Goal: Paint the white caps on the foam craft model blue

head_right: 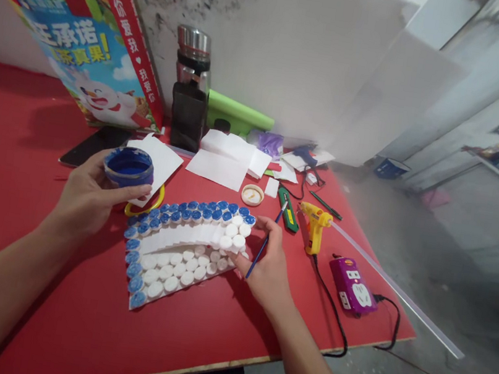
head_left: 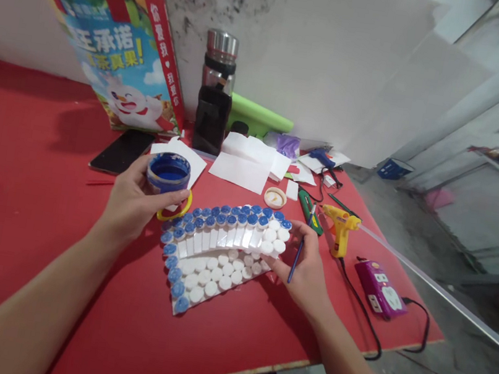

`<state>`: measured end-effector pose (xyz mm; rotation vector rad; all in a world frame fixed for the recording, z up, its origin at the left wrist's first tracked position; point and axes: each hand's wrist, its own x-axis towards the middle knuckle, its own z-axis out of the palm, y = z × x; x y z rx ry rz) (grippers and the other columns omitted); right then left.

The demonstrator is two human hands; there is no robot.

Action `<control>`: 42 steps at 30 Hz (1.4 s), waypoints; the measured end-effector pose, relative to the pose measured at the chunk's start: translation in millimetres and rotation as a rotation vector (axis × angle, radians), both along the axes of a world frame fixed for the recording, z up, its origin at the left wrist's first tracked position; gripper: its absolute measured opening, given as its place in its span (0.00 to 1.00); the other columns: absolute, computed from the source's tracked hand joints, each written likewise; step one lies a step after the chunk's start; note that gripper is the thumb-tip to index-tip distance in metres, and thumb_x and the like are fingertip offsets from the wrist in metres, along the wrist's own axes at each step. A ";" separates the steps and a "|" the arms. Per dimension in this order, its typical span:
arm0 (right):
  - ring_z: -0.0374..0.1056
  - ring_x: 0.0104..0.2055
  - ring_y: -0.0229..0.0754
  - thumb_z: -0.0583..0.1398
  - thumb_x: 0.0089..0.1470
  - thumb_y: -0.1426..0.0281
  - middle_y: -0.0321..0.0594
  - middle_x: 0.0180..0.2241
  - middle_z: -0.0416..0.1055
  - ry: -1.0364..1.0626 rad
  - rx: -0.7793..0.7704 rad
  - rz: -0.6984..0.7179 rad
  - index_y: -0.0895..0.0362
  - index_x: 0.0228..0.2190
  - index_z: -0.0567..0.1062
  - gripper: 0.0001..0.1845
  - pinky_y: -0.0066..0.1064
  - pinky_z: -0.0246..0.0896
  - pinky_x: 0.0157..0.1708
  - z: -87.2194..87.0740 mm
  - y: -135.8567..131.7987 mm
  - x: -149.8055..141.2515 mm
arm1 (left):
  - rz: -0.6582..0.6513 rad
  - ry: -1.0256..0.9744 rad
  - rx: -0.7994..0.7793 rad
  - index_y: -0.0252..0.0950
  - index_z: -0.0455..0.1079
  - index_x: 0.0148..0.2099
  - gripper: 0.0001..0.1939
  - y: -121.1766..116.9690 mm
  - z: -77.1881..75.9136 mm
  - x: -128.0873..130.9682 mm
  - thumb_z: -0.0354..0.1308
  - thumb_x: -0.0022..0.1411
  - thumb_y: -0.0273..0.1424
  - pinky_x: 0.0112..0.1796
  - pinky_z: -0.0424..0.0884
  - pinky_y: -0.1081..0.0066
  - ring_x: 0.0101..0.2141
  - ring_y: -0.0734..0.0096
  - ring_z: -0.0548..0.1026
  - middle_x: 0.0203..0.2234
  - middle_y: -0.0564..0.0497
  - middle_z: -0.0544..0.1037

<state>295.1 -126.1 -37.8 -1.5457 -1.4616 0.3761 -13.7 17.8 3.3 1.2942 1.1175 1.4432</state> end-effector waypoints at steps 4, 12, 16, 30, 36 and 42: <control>0.77 0.62 0.55 0.76 0.57 0.51 0.53 0.63 0.74 0.057 -0.030 0.203 0.49 0.65 0.64 0.44 0.52 0.78 0.61 1.8 17.6 10.2 | -0.011 0.004 -0.004 0.46 0.82 0.45 0.29 -0.8 -0.9 0.2 0.86 0.39 0.36 0.44 0.80 0.53 0.41 0.52 0.82 0.42 0.49 0.85; 0.80 0.57 0.53 0.74 0.60 0.47 0.50 0.56 0.79 0.077 0.000 0.353 0.50 0.63 0.64 0.42 0.47 0.79 0.57 -1.5 31.5 3.5 | -0.004 0.016 -0.010 0.45 0.82 0.43 0.28 -2.4 1.2 1.9 0.87 0.38 0.36 0.45 0.80 0.54 0.42 0.53 0.82 0.42 0.49 0.84; 0.79 0.57 0.54 0.72 0.61 0.42 0.50 0.56 0.78 0.035 0.012 0.283 0.50 0.62 0.65 0.41 0.48 0.78 0.58 -4.4 25.2 16.2 | -0.012 -0.001 -0.012 0.43 0.81 0.44 0.30 -0.6 -1.1 1.6 0.87 0.38 0.35 0.46 0.82 0.55 0.41 0.55 0.82 0.41 0.49 0.84; 0.78 0.52 0.55 0.74 0.55 0.42 0.50 0.50 0.79 0.097 0.236 -0.010 0.52 0.53 0.70 0.38 0.50 0.77 0.55 -19.2 72.0 15.2 | -0.030 -0.043 -0.038 0.44 0.80 0.47 0.34 -3.1 3.1 6.1 0.88 0.35 0.35 0.47 0.82 0.55 0.43 0.55 0.82 0.42 0.51 0.85; 0.77 0.50 0.57 0.78 0.46 0.42 0.51 0.48 0.79 0.199 0.188 -0.024 0.52 0.52 0.68 0.43 0.53 0.76 0.54 -23.8 99.4 -1.0 | -0.026 -0.045 -0.014 0.40 0.80 0.47 0.36 -1.2 1.6 3.8 0.88 0.34 0.35 0.47 0.81 0.57 0.41 0.59 0.81 0.41 0.51 0.85; 0.77 0.54 0.59 0.78 0.44 0.41 0.52 0.51 0.78 0.224 0.172 -0.016 0.52 0.54 0.67 0.47 0.54 0.76 0.58 -23.6 110.9 -2.5 | -0.059 -0.007 0.021 0.40 0.79 0.49 0.36 -0.3 -4.9 1.2 0.88 0.39 0.38 0.52 0.82 0.52 0.45 0.54 0.83 0.44 0.51 0.86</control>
